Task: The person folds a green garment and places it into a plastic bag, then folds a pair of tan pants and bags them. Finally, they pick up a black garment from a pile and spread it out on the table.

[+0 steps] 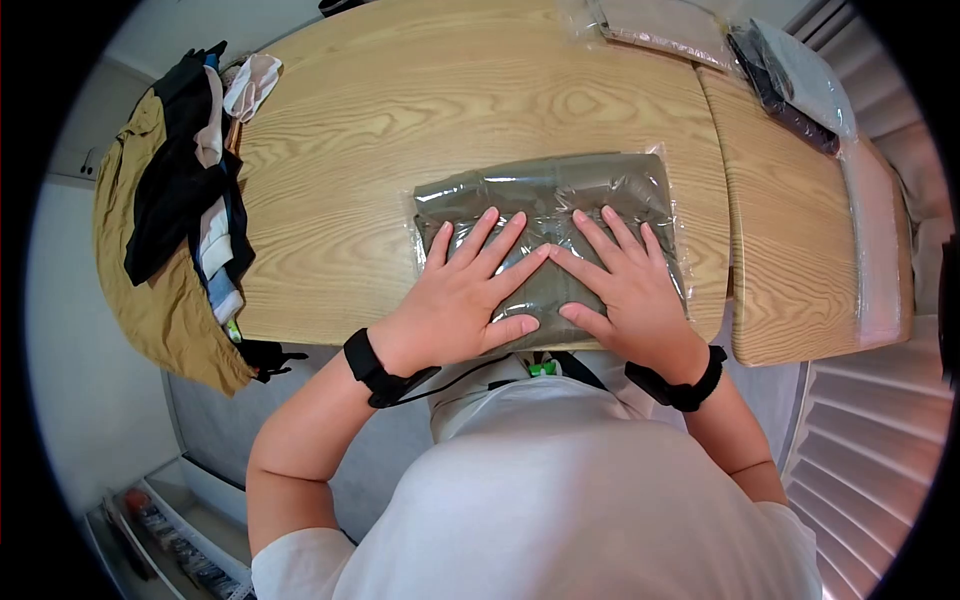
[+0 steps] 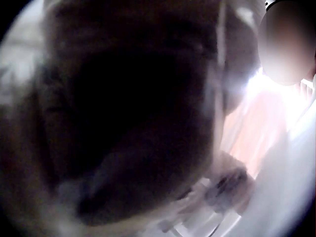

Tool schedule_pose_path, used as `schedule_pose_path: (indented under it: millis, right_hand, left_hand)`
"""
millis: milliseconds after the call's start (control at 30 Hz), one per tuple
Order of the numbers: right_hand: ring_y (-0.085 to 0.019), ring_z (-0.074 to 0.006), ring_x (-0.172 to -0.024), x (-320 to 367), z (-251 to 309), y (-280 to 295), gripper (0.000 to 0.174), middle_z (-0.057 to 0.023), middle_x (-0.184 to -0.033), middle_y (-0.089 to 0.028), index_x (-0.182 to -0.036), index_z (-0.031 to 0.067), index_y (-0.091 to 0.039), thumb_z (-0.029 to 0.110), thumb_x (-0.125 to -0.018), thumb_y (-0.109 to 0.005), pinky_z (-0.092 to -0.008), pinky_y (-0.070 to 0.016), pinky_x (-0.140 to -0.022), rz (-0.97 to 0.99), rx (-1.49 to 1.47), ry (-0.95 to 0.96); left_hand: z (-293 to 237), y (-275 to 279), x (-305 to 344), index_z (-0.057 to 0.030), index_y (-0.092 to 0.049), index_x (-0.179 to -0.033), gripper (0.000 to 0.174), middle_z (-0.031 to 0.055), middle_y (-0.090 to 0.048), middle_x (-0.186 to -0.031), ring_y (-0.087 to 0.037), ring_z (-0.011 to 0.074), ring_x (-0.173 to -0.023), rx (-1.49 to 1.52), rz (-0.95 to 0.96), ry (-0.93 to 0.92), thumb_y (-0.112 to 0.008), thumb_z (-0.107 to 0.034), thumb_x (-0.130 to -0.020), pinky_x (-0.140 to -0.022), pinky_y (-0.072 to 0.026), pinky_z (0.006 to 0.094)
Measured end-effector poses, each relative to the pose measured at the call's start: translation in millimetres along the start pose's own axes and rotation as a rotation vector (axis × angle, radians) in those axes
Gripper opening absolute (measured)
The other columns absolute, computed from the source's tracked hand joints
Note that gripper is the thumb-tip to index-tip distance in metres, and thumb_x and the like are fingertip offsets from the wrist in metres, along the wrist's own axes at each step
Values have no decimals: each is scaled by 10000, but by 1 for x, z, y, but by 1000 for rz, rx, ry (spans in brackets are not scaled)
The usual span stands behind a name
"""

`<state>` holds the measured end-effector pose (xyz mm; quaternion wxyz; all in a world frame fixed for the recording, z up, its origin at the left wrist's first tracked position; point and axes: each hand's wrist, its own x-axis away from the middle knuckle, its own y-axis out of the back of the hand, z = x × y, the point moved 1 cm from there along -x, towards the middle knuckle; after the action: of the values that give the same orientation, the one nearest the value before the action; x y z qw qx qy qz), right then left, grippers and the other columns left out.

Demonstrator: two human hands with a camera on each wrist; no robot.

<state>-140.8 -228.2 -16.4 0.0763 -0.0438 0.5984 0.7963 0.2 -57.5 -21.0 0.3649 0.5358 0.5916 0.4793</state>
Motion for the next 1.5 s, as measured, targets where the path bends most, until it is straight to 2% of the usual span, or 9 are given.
schedule_pose_path:
  millis: [467,533,567,733,933,967,1100,1300,1500]
  right_hand:
    - [-298,-341,-1322,14,2,-1,615,-118,-1417,-364,-1338,198,-450,463,-804,-604,-553,-208,-1059,-95,51,19]
    - [-290,-333,-1328,26,13,13,706,-133,-1427,-343,-1340,197,-441,447,-729,-692,-554,-202,-1060,-48,1,50]
    - [-280,-339,-1332,32,17,17,800,-146,-1431,-328,-1338,205,-438,411,-641,-771,-555,-200,-1060,-18,5,59]
    - [-279,-385,-1323,47,3,19,849,-159,-1426,-328,-1339,219,-434,362,-590,-806,-564,-219,-1046,-53,109,-61]
    - [-338,-428,-1275,51,-24,22,923,-240,-1432,-275,-1373,179,-379,263,-570,-826,-434,-330,-1032,-29,-148,-166]
    - [-420,-434,-1206,51,-22,31,945,-254,-1435,-260,-1381,178,-360,215,-563,-831,-388,-409,-971,-30,-192,-197]
    - [-537,-420,-1063,49,-38,34,945,-268,-1391,-333,-1375,178,-362,211,-558,-837,-394,-487,-851,-73,-93,-286]
    - [-542,-387,-1061,48,-52,30,900,-280,-1318,-423,-1360,187,-384,199,-576,-825,-378,-481,-858,-174,-128,-211]
    - [-515,-379,-1113,52,-58,24,866,-266,-1298,-453,-1351,183,-406,170,-587,-813,-382,-463,-898,-217,-187,-257]
  left_hand:
    - [7,3,6,-154,-284,-1438,687,151,-155,-1513,-113,353,-1398,199,-51,-26,-542,-429,-863,-1091,-108,539]
    - [15,0,19,-106,-334,-1407,639,161,-175,-1507,-126,339,-1400,340,-210,-80,-584,-315,-857,-1108,-134,467]
    - [19,0,29,-99,-353,-1392,618,174,-203,-1494,-146,349,-1392,412,-331,4,-593,-296,-858,-1107,-150,456]
    - [35,-36,60,-5,-396,-1331,484,233,-308,-1424,-266,331,-1348,761,-646,356,-539,-190,-908,-1092,-220,384]
    - [40,-40,57,19,-369,-1334,554,199,-429,-1322,-481,265,-1167,1008,-738,454,-620,-126,-862,-940,-417,332]
    - [41,-40,55,21,-367,-1334,593,187,-454,-1288,-518,248,-1110,1049,-731,457,-657,-119,-836,-893,-453,319]
    - [40,-37,47,20,-331,-1353,667,161,-472,-1248,-518,210,-1059,841,-672,543,-690,-92,-803,-877,-469,317]
    - [27,-24,37,47,-285,-1372,806,169,-469,-1225,-555,184,-915,724,-658,647,-752,-106,-734,-794,-499,287]
    - [33,-21,34,38,-369,-1328,675,24,-572,-833,-498,85,-689,1284,-604,722,-716,-134,-776,-591,-418,217]
